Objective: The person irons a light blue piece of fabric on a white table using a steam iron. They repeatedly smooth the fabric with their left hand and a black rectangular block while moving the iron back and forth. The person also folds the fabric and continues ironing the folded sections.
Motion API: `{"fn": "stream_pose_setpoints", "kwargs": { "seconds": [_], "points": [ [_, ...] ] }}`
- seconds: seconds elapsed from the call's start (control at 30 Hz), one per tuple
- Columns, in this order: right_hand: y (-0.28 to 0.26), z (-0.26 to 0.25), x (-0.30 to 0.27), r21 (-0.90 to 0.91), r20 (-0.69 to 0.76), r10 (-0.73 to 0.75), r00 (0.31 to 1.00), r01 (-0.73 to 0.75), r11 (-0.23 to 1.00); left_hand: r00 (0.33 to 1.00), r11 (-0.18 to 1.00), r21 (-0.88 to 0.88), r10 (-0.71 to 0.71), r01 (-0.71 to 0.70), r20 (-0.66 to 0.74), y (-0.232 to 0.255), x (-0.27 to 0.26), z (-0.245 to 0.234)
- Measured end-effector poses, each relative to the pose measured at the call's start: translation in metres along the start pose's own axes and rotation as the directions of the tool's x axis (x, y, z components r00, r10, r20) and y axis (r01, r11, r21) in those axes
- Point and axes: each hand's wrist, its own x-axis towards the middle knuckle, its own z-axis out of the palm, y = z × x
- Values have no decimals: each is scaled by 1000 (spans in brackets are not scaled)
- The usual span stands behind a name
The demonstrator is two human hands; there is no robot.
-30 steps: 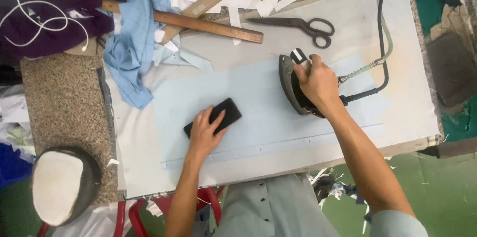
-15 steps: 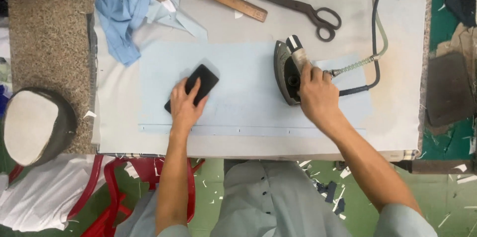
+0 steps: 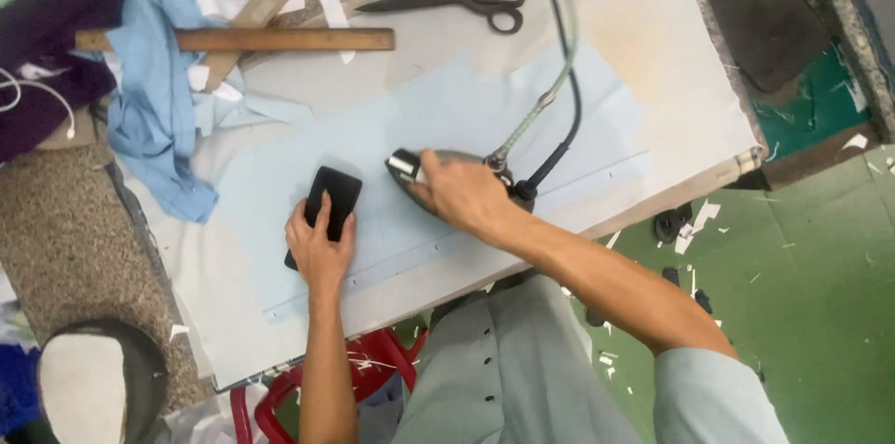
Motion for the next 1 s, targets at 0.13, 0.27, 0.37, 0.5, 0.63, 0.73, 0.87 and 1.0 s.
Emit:
{"fn": "stream_pose_setpoints", "kwargs": {
  "seconds": [0.13, 0.27, 0.37, 0.5, 0.63, 0.73, 0.87, 1.0],
  "points": [
    [11, 19, -24, -43, 70, -25, 997, 28, 999, 999, 998, -28, 53, -53, 1, -3, -2, 2],
    [43, -1, -44, -72, 97, 66, 993, -59, 996, 998, 998, -16, 54, -54, -11, -4, -2, 2],
    [82, -23, -53, -78, 49, 181, 982, -177, 981, 998, 998, -15, 56, -56, -8, -6, -4, 3],
    [149, -55, -51, -145, -86, 362, 928, -371, 917, 998, 996, -86, 30, -25, 63, 3, 1, 0],
    [244, -86, -26, -155, -169, 394, 904, -419, 895, 992, 990, -140, 23, -5, 122, 45, 12, 8],
    [304, -107, -4, -158, -230, 399, 888, -438, 885, 975, 972, -221, 120, -77, 186, 105, 18, 32],
    [352, -135, 39, -124, -312, 353, 882, -407, 905, 936, 942, -249, 281, -226, 212, 196, 27, 77],
    [360, -163, 71, 82, -269, 340, 901, -330, 940, 879, 889, -246, 436, -387, 192, 266, 30, 108]
  ]
}}
